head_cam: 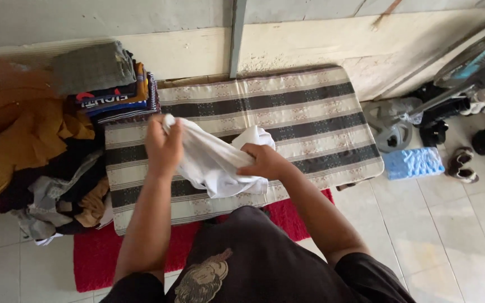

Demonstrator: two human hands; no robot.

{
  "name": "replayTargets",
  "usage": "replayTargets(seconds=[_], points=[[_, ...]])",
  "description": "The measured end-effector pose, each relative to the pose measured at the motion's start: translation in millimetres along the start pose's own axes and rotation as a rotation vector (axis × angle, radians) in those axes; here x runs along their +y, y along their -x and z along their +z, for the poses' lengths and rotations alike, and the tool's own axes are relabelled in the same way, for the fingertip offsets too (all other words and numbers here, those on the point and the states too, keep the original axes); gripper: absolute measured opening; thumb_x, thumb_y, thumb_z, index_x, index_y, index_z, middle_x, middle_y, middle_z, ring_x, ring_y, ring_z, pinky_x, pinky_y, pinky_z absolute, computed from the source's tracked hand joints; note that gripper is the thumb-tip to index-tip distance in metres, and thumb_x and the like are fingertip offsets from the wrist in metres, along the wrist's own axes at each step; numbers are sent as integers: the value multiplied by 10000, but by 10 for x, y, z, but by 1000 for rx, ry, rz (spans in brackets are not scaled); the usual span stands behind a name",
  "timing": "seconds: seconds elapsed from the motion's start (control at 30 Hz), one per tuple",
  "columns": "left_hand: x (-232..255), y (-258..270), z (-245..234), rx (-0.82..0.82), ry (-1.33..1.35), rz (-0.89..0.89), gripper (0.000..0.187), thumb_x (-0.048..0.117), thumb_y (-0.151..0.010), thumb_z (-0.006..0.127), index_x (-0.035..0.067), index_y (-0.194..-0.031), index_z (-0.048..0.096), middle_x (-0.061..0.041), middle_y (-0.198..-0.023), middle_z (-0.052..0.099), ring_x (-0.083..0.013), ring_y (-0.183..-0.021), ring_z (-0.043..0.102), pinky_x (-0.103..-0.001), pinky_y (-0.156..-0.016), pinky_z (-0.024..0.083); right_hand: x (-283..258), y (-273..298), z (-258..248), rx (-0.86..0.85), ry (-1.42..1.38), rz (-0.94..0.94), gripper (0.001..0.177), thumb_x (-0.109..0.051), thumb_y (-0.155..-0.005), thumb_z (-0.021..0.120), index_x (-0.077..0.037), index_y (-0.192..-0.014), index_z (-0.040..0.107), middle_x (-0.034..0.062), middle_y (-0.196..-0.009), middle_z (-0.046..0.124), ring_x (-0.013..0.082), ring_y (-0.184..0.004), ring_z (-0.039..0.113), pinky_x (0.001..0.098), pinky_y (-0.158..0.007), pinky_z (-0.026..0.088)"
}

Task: The person folds a white t-shirt on a striped bench. They smooth the fabric, fold the sleeves inward, fold the bottom up, and then fold the shirt in half before placing it on a stack of folded clothes.

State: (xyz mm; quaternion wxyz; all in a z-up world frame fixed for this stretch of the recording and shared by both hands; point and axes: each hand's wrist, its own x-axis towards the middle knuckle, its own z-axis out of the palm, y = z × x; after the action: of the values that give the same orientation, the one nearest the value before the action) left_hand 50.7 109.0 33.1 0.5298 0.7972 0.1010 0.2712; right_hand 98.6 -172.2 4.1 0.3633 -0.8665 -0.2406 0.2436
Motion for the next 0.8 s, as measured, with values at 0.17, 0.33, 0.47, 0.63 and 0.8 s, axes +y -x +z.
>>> replayTargets(seconds=[0.17, 0.33, 0.47, 0.63, 0.8], points=[[-238, -376, -201, 12, 72, 169, 319, 343, -1071, 640, 43, -1093, 534, -141, -941, 538, -297, -908, 581, -399, -864, 450, -181, -66, 98, -168, 54, 111, 693, -547, -660, 852, -213, -1245, 690, 194, -1101, 748, 434, -1102, 686, 514, -966, 543], [-178, -297, -332, -139, 139, 71, 296, 244, -963, 744, 45, -1078, 558, -120, -908, 559, -270, -866, 592, -415, -809, 463, -390, -86, 4, -136, 190, 201, 712, -574, -709, 782, -225, -1320, 669, 204, -1124, 734, 439, -1125, 672, 525, -994, 536], [158, -82, -473, -349, -92, -204, 654, 267, -874, 745, 82, -1429, 452, -259, -1010, 708, -387, -880, 721, -476, -756, 529, -28, -96, 161, 6, -96, 128, 508, -363, -766, 805, -172, -1225, 704, 142, -995, 747, 336, -914, 708, 463, -839, 569], [-271, 203, -430, -457, -331, -341, 635, 502, -883, 686, 173, -1417, 591, -179, -1029, 739, -355, -997, 717, -499, -838, 541, -21, 24, 208, 175, -278, 2, 350, -155, -860, 753, -54, -1194, 725, 184, -966, 739, 278, -789, 694, 429, -733, 568], [-259, 362, -233, -432, -273, 290, 568, 217, -819, 811, 31, -1323, 627, -220, -1166, 639, -415, -1129, 619, -490, -1021, 453, -346, 129, 165, 121, -171, -211, 320, -85, -788, 779, -57, -1106, 781, 195, -960, 713, 328, -776, 681, 439, -750, 567]])
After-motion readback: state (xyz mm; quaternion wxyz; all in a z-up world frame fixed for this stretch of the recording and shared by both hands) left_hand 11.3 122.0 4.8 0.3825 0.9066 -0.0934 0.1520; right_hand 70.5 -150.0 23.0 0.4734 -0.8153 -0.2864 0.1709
